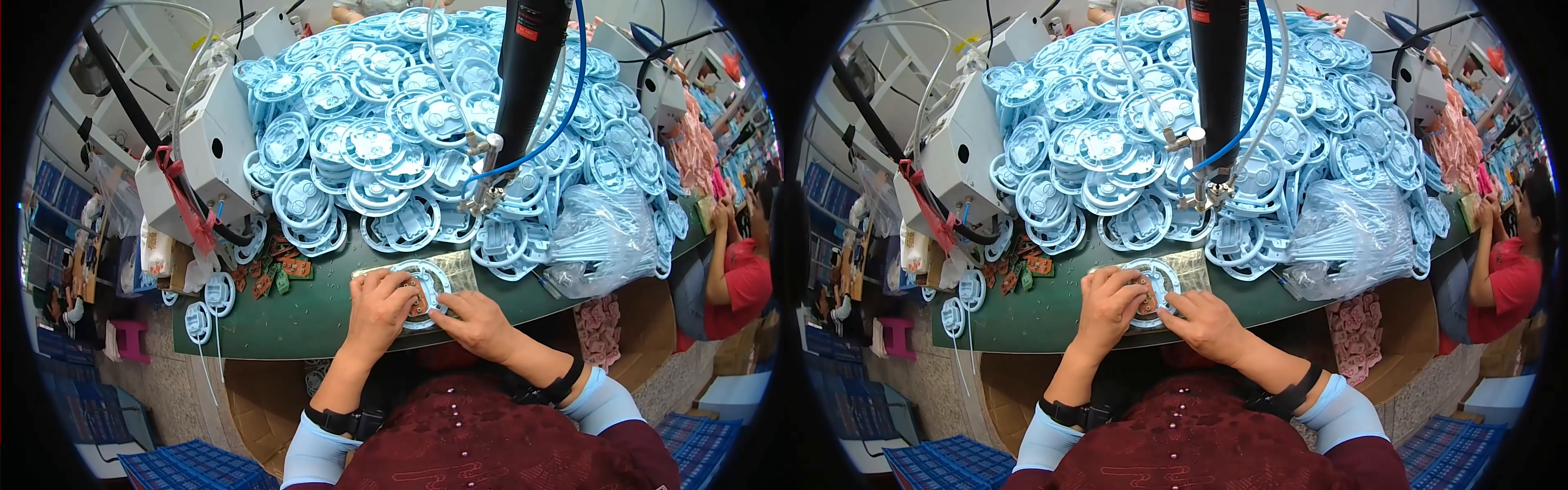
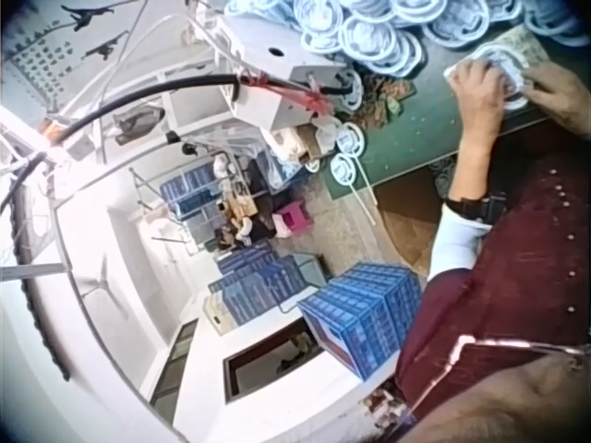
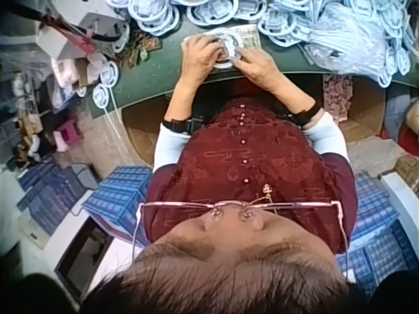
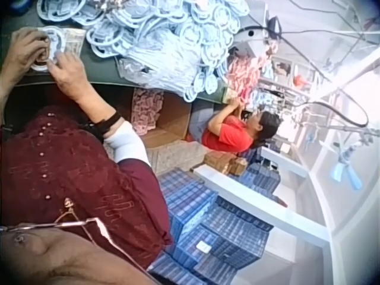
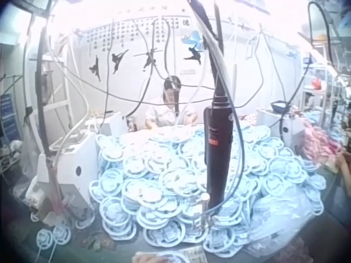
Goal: Assembling blue circular toy components using an electric screwdriver and small copper plates.
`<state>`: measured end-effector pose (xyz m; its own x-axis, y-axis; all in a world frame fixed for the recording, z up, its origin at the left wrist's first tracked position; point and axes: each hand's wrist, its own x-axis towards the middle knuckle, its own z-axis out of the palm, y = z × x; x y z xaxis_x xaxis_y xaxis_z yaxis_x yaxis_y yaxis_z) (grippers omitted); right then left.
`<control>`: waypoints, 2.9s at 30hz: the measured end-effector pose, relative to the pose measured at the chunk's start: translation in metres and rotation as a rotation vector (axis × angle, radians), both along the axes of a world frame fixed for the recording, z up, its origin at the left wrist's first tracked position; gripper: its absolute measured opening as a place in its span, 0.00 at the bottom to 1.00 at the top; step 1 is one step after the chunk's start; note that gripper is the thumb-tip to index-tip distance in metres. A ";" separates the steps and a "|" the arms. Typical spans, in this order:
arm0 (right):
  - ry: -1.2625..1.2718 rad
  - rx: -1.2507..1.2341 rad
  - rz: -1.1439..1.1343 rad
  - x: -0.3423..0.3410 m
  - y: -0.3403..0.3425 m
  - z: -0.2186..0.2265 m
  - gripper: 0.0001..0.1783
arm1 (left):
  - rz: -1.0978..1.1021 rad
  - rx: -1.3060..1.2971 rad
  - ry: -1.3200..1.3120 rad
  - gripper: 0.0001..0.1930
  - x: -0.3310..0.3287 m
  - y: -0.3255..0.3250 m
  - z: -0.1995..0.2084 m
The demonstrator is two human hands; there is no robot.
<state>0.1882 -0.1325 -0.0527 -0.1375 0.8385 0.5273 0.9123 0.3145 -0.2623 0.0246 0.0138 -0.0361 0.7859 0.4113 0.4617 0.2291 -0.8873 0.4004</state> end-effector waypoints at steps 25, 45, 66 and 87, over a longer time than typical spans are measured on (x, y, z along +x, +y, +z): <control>-0.309 -0.338 -0.633 0.142 -0.079 0.029 0.03 | 0.057 -0.130 0.226 0.36 -0.004 -0.014 0.009; 0.445 -0.334 -0.169 0.041 -0.013 0.028 0.17 | 0.015 -0.305 -0.119 0.34 -0.013 -0.024 -0.014; 0.370 -0.454 -0.165 0.038 0.010 0.025 0.08 | -0.014 -0.363 -0.068 0.34 -0.012 -0.022 -0.018; 0.511 -0.293 -0.071 0.040 0.010 0.007 0.05 | -0.032 -0.341 -0.043 0.35 -0.009 -0.022 -0.019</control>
